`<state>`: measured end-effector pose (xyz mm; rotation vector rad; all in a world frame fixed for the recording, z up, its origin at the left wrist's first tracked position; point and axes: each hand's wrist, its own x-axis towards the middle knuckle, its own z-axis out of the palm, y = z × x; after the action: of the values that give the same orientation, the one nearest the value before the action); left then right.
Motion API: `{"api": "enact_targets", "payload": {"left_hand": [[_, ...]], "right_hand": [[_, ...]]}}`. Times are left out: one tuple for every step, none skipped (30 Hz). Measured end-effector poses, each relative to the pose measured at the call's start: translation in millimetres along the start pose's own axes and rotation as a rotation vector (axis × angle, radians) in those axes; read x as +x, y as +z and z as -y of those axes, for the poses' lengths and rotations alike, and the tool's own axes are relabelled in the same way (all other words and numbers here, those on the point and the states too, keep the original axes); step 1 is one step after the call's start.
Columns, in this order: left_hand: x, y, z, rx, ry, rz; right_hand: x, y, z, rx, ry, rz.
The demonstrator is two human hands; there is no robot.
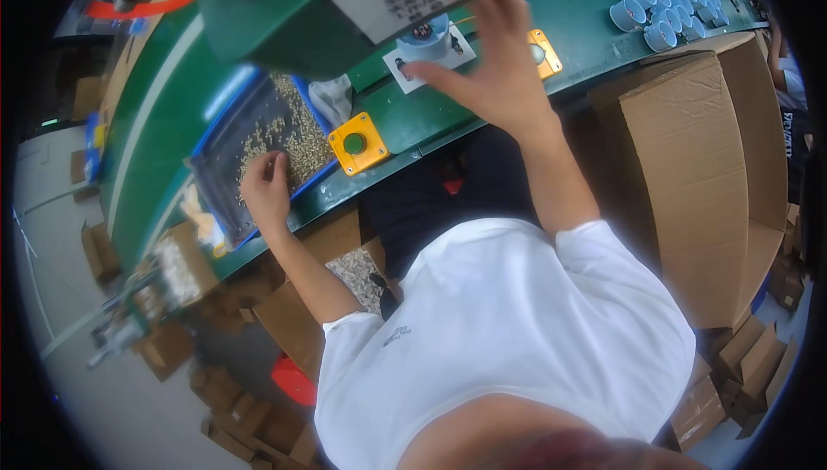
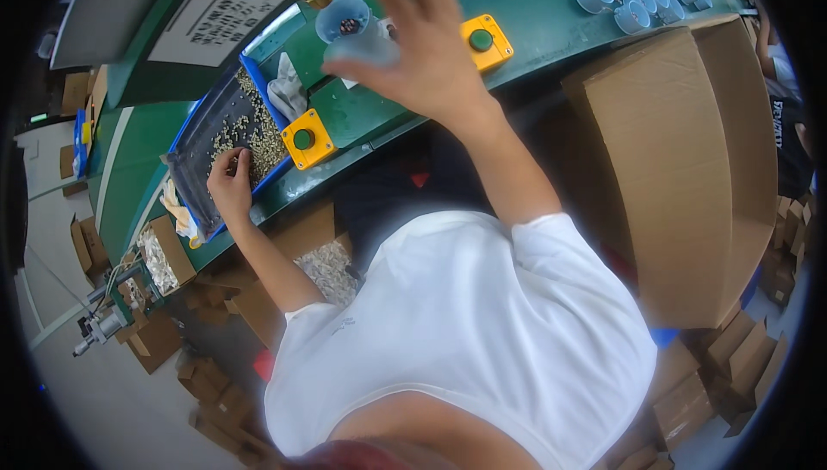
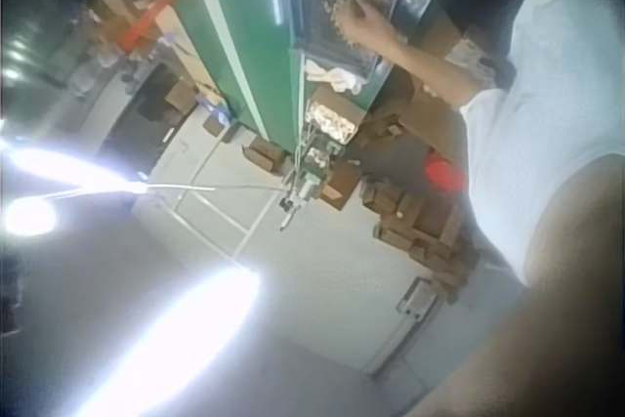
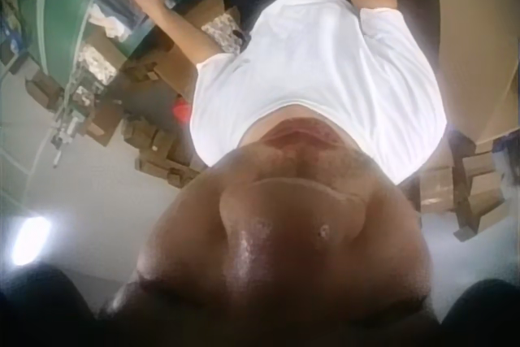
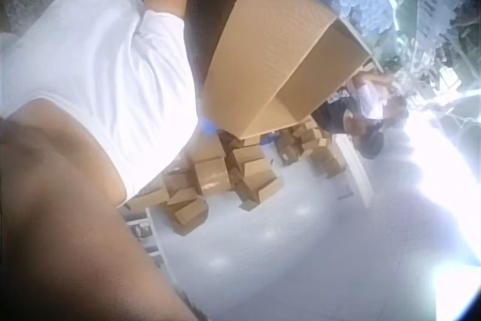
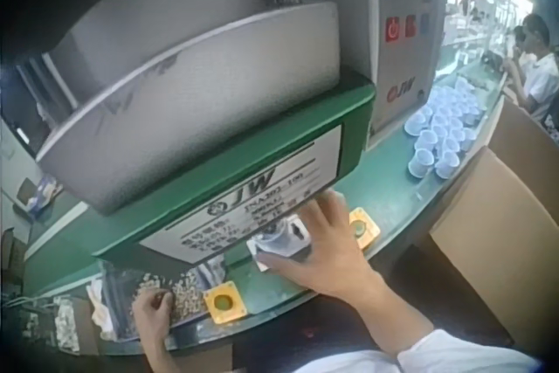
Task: Placing small electronic components into an assembly fixture and operating the machine buttons.
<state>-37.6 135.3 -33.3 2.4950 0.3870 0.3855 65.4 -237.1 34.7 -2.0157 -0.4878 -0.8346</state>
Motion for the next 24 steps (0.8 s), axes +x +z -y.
{"api": "enact_targets", "payload": {"left_hand": [[-0.2,1.2,-1.7,-0.017,0.058,-0.057],[-1.2,2.8,-3.6,-0.035,0.118,-0.114],[-1.6,3.2,-4.7,-0.053,0.178,-0.173],[-1.9,3.8,-5.1,-0.053,0.186,-0.181],[-3.9,3.8,-5.7,-0.007,0.231,-0.178],[-6.4,3.2,-6.2,0.038,0.278,-0.177],[-5.6,4.8,-8.7,0.078,0.334,-0.173],[-3.6,7.3,-11.2,0.067,0.356,-0.185],[-2.7,9.1,-13.2,0.109,0.339,-0.182],[-5.6,8.4,-13.4,0.156,0.317,-0.176],[-8.4,7.3,-15.3,0.203,0.296,-0.171],[-11.8,7.8,-21.3,0.193,0.317,-0.18],[-15.2,13.1,-30.5,0.198,0.345,-0.193],[-19.2,19.8,-40.8,0.203,0.372,-0.206],[-25.1,27.2,-55.1,0.194,0.393,-0.214],[-32.5,34.5,-72.7,0.073,0.384,-0.213],[-37.8,38.5,-86.8,-0.041,0.365,-0.204],[-42.5,39.2,-96.6,-0.041,0.357,-0.207],[-41.3,42.2,-108.0,-0.061,0.473,-0.211],[-44.6,42.7,-114.8,-0.069,0.568,-0.212],[-47.2,42.6,-118.5,-0.076,0.662,-0.21],[-48.6,42.3,-118.1,-0.062,0.627,-0.213],[-47.3,42.7,-116.1,-0.034,0.664,-0.219],[-47.4,42.5,-114.4,-0.003,0.699,-0.226]], "right_hand": [[-5.9,-2.4,-8.9,0.001,-0.039,-0.118],[-21.3,-8.3,-30.4,0.019,-0.024,-0.2],[-38.2,-16.4,-55.8,0.038,-0.01,-0.282],[-47.1,-26.6,-73.6,-0.063,-0.016,-0.249],[-54.8,-35.5,-86.7,-0.17,-0.02,-0.219],[-65.2,-37.4,-97.9,-0.174,-0.026,-0.233],[-75.9,-39.6,-109.2,-0.151,-0.042,-0.184],[-74.5,-39.2,-115.9,-0.124,-0.064,-0.135],[-72.9,-40.2,-121.9,-0.136,-0.078,-0.157],[-73.4,-40.9,-119.7,-0.115,-0.096,-0.154],[-74.6,-41.8,-115.9,-0.094,-0.114,-0.151],[-75.4,-43.6,-111.9,-0.078,-0.133,-0.149],[-76.7,-42.4,-110.7,-0.091,-0.145,-0.171],[-80.0,-39.3,-109.1,-0.105,-0.154,-0.178],[-81.6,-35.3,-109.6,-0.118,-0.161,-0.186],[-78.9,-33.8,-113.9,-0.131,-0.166,-0.192],[-76.0,-34.5,-118.2,-0.137,-0.164,-0.202],[-75.4,-35.4,-118.2,-0.131,-0.163,-0.212],[-75.1,-36.2,-119.0,-0.124,-0.161,-0.221],[-80.1,-34.2,-117.1,-0.103,-0.151,-0.212],[-84.0,-33.4,-114.6,-0.082,-0.144,-0.185],[-83.3,-33.0,-112.4,-0.107,-0.143,-0.19],[-78.7,-30.4,-112.4,-0.123,-0.148,-0.195],[-74.4,-27.9,-112.0,-0.136,-0.154,-0.199]]}}
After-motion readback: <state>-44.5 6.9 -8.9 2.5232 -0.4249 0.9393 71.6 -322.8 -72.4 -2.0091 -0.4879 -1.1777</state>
